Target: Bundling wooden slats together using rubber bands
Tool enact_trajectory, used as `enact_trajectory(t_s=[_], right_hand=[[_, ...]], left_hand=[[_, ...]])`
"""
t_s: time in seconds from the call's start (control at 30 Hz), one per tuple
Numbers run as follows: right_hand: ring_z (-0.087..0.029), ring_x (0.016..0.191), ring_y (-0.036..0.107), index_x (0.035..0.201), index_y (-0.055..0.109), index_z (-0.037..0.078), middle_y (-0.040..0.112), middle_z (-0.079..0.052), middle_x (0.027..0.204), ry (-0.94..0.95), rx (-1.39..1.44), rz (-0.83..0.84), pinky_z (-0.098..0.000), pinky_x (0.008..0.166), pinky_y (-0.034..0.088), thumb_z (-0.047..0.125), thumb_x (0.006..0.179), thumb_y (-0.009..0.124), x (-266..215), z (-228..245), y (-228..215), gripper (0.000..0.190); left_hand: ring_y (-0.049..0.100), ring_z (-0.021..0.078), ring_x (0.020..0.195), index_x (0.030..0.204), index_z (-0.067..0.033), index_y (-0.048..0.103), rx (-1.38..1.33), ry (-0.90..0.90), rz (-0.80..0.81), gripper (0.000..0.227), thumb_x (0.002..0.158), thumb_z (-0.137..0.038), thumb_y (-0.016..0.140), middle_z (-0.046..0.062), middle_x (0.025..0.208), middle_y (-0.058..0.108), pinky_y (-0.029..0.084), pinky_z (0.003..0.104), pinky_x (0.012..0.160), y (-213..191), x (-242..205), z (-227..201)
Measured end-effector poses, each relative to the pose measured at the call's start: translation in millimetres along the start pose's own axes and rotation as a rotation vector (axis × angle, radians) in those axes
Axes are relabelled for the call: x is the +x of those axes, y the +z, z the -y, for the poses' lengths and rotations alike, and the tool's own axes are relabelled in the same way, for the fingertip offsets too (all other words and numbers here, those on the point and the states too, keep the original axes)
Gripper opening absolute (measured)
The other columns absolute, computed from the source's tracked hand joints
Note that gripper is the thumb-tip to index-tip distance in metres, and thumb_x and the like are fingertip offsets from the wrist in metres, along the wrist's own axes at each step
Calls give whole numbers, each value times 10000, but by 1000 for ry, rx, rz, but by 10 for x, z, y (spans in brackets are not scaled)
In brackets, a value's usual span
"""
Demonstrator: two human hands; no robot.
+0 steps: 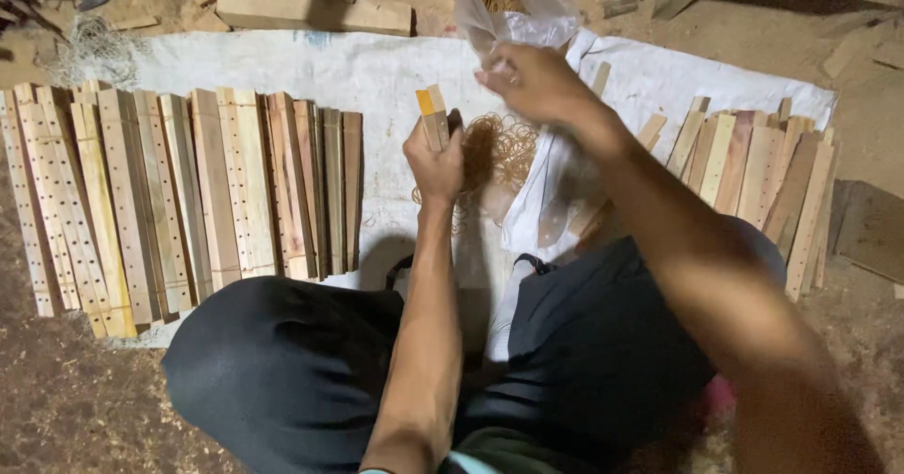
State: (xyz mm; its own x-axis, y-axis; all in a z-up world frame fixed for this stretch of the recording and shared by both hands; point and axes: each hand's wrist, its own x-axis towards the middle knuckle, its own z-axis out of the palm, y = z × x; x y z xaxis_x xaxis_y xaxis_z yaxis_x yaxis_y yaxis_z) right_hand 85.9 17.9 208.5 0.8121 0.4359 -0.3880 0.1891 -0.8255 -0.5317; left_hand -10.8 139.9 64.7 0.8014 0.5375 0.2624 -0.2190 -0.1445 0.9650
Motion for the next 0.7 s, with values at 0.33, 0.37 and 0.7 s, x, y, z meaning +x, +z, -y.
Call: enact_trajectory(t_s=[0.33, 0.37, 0.7], right_hand=[[-333, 1074, 729, 1228, 705, 326, 761, -82, 1119, 214, -396, 52, -467, 910, 583, 403, 914, 671, 966, -2108, 1682, 326], [-328, 1066, 733, 1221, 706, 323, 762, -77, 1104, 240, -375, 51, -466, 897, 588, 387, 912, 653, 1020, -2241, 1810, 320], [-311, 1052, 744, 1094, 747, 89, 759, -140, 1029, 229, -557, -39, -454, 876, 620, 248, 910, 726, 757, -2326, 2359, 244]], left_hand=[[698, 450, 836, 972, -12, 668, 131, -212, 8, 257, 733, -4, 763, 252, 860, 706, 499, 528, 763, 52, -286, 367], [682, 506, 848, 989, 26, 658, 144, -202, 17, 276, 734, 11, 762, 296, 868, 698, 499, 557, 766, 70, -298, 354], [695, 477, 974, 1180, -20, 666, 187, -213, 115, 483, 721, -54, 812, 262, 979, 732, 547, 553, 840, 124, -415, 449]])
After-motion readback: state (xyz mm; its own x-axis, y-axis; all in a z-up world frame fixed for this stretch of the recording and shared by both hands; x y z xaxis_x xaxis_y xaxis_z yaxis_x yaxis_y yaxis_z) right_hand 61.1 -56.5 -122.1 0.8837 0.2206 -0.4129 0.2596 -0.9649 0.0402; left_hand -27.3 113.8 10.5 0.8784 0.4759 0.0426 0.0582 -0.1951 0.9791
